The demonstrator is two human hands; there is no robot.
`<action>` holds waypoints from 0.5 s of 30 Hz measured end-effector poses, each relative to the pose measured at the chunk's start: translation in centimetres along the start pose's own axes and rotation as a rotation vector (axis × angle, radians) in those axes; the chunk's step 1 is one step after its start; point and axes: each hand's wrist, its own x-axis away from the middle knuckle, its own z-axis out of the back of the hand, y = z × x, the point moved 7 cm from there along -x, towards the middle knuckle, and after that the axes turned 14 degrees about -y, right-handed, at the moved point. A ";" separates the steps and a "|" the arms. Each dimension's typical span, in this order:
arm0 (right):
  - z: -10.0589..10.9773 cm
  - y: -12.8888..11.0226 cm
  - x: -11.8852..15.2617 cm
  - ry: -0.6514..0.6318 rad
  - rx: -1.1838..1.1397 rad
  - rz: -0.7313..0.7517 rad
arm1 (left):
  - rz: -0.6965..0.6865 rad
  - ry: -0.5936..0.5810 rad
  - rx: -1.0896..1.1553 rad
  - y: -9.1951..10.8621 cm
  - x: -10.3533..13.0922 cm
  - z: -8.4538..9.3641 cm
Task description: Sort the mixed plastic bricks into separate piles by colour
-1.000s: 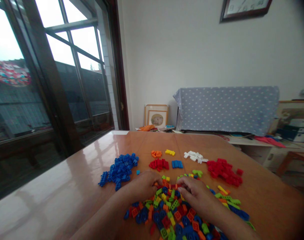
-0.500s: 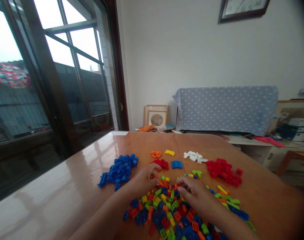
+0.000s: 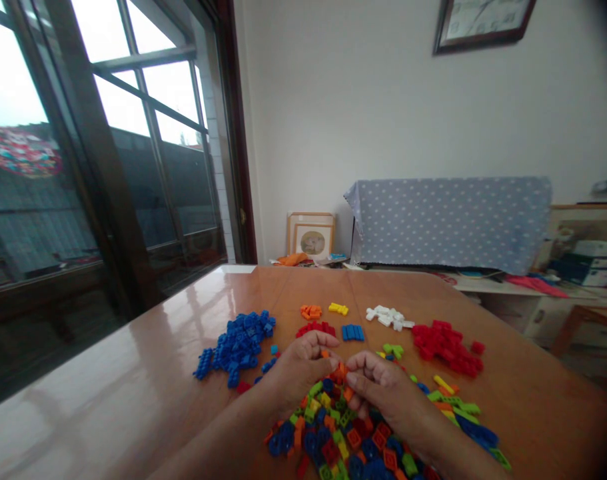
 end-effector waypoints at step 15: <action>0.2 -0.6 0.1 0.052 -0.026 0.006 | 0.003 0.029 -0.167 -1.5 -0.6 -0.1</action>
